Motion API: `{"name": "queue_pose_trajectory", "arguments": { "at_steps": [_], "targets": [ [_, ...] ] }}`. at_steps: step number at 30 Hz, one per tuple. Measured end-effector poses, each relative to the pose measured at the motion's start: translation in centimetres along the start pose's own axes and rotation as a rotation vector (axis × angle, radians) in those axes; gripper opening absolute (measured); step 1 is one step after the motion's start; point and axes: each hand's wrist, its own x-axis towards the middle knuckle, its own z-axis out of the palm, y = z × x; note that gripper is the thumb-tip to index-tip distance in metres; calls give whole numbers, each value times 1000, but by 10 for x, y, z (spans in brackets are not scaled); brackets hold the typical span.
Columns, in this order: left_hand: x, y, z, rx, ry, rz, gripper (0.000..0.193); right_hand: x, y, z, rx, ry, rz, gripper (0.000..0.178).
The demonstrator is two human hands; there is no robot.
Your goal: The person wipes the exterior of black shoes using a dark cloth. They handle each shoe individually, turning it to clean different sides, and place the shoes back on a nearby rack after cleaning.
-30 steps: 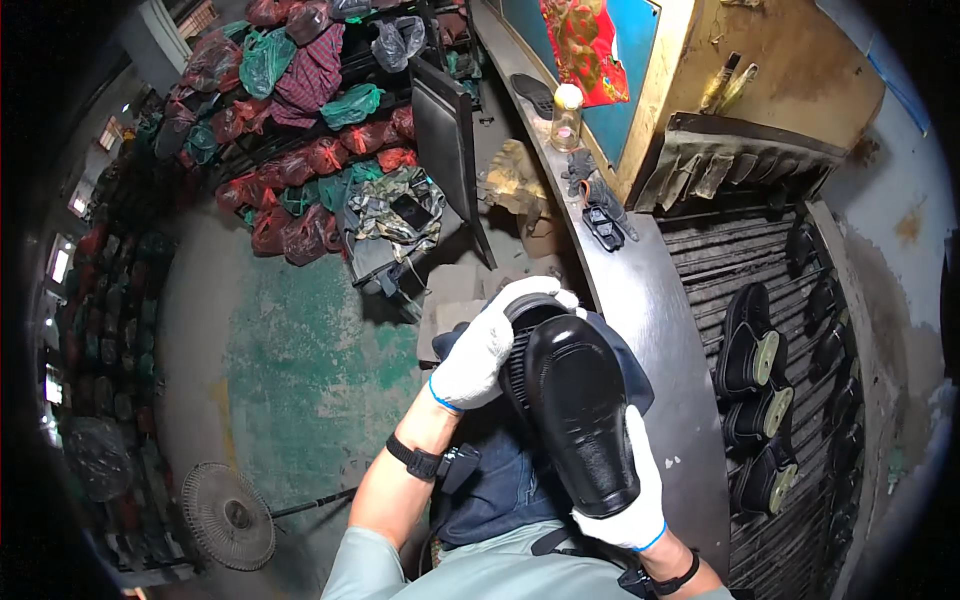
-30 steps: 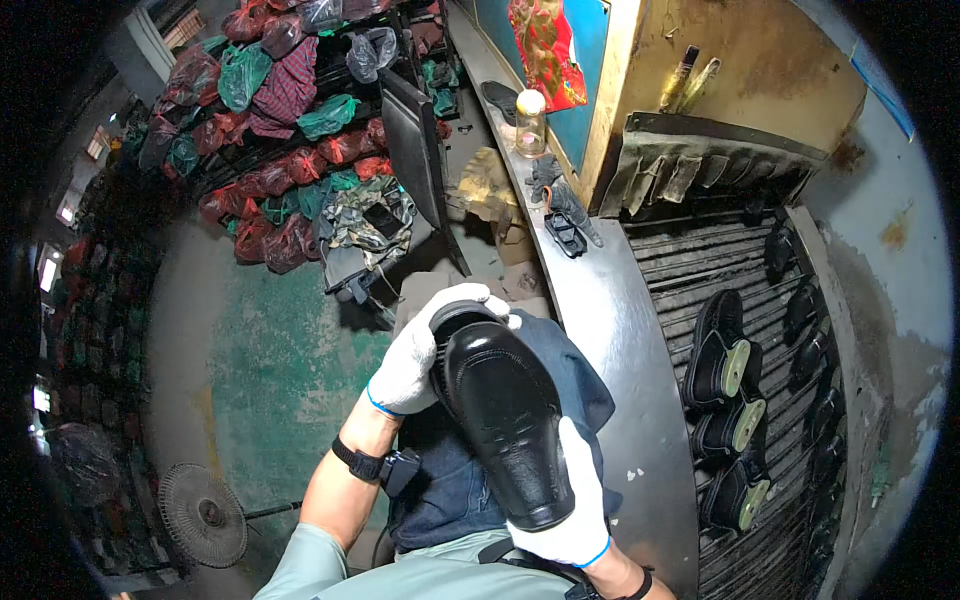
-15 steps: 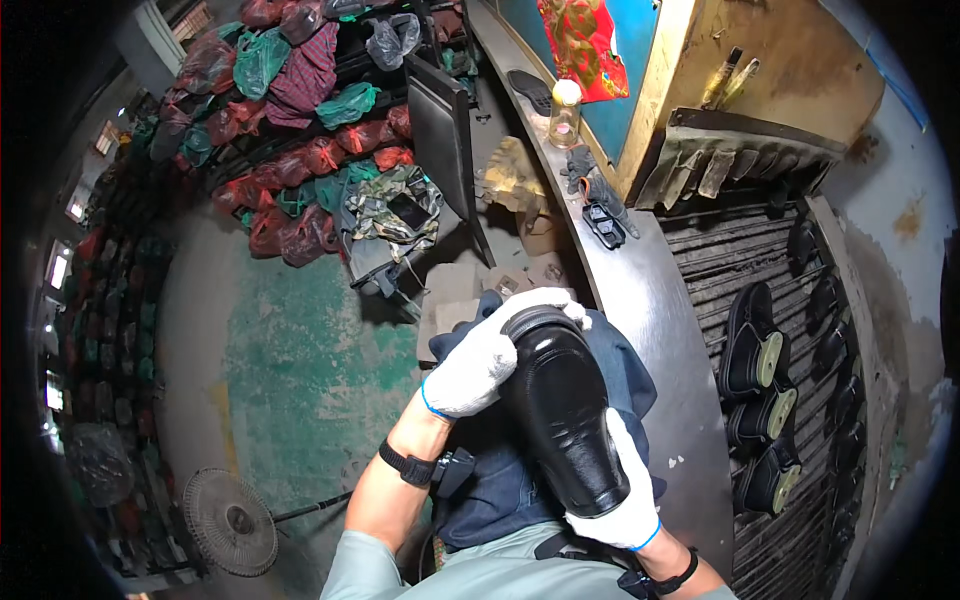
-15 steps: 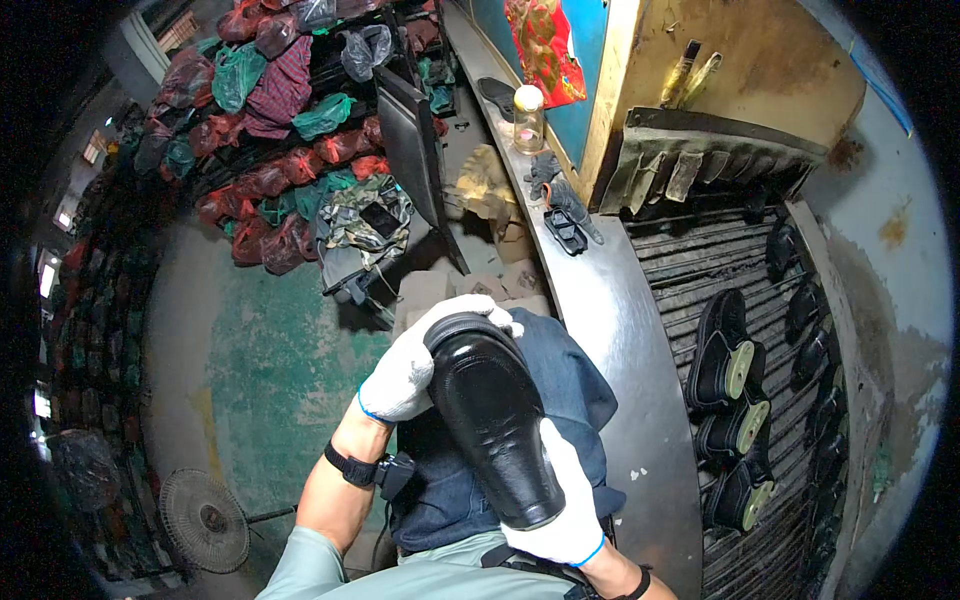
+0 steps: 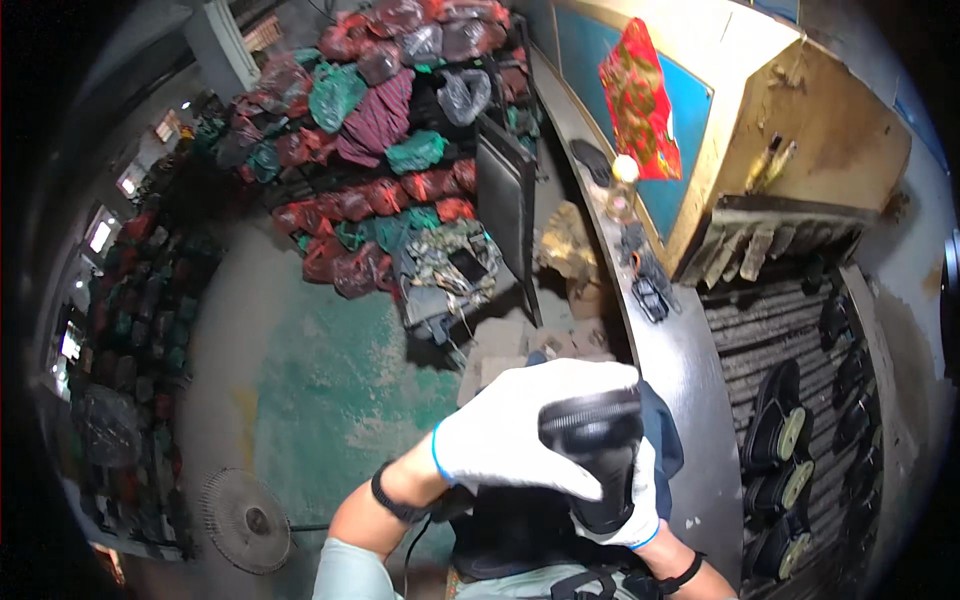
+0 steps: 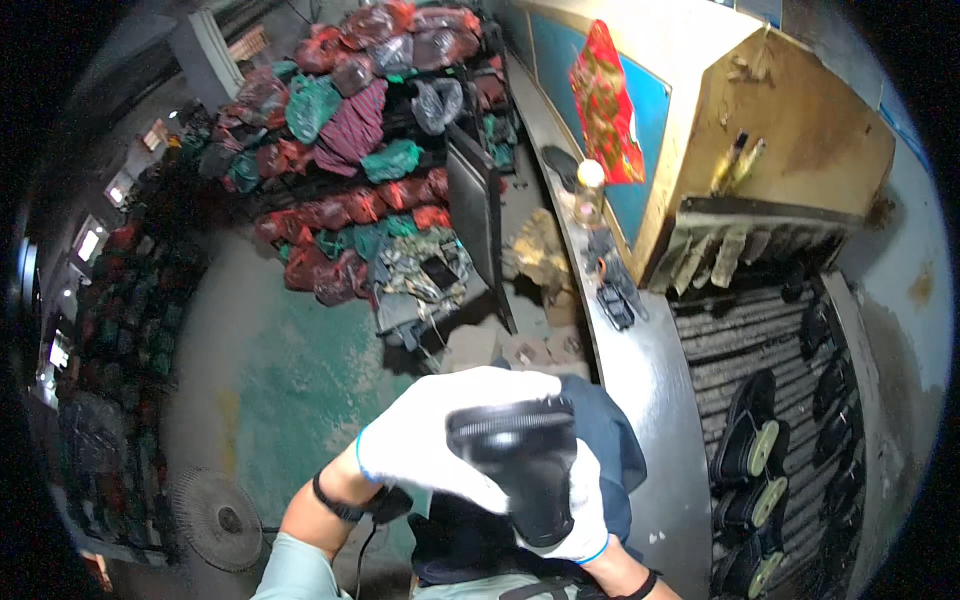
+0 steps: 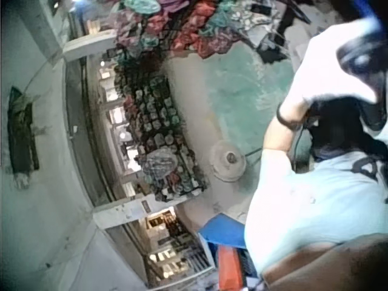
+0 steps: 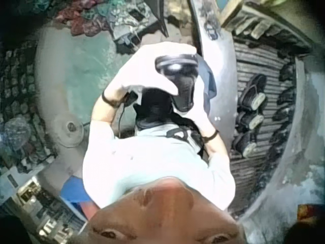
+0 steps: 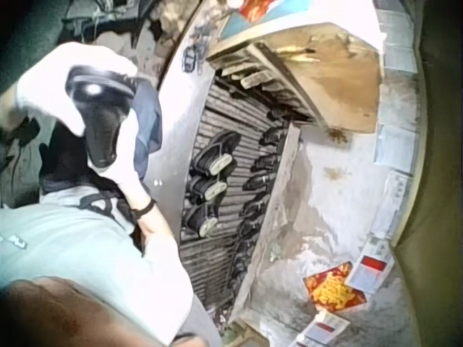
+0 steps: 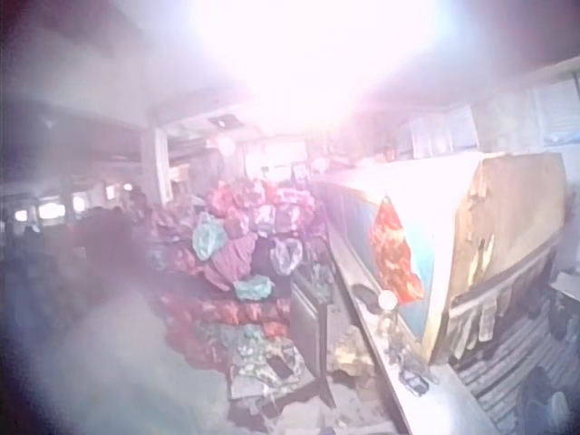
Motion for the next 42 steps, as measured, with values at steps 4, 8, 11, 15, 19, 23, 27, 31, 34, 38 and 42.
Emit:
{"name": "queue_pose_trajectory", "arguments": {
  "at_steps": [4, 8, 11, 15, 19, 23, 27, 31, 34, 38, 42],
  "targets": [
    [-54, -17, 63, 710, 101, 583, 57, 22, 12, -23, 527, -135, 50, 115],
    [-105, -84, 165, 899, -242, 623, 49, 20, 54, -37, 1065, -139, 357, 123],
    [-117, -118, 196, 913, -598, 359, 44, 54, 49, -35, 1134, -58, 624, 92],
    [-143, -164, 245, 722, -155, 262, 56, 84, 36, -55, 784, -358, 646, 42],
    [-153, -161, 254, 1212, -316, 286, 58, 76, -56, -112, 527, -748, 428, 37],
    [-177, -180, 270, 441, -33, 57, 49, 20, -91, -124, 242, -845, -211, 41],
    [-141, -133, 215, -132, -108, -244, 39, 22, -19, -72, 89, -658, -163, 55],
    [-117, -103, 144, 389, 454, -15, 64, 32, -4, -69, 257, -612, -34, 61],
    [-97, -126, 121, 196, 264, 100, 64, 38, 6, -66, 441, -567, 78, 69],
    [-76, -118, 118, 64, 471, -122, 53, 17, 17, -46, 732, -234, 584, 65],
    [-57, -121, 115, 137, 602, -431, 54, 38, 5, -25, 556, -56, 888, 62]
  ]
}}
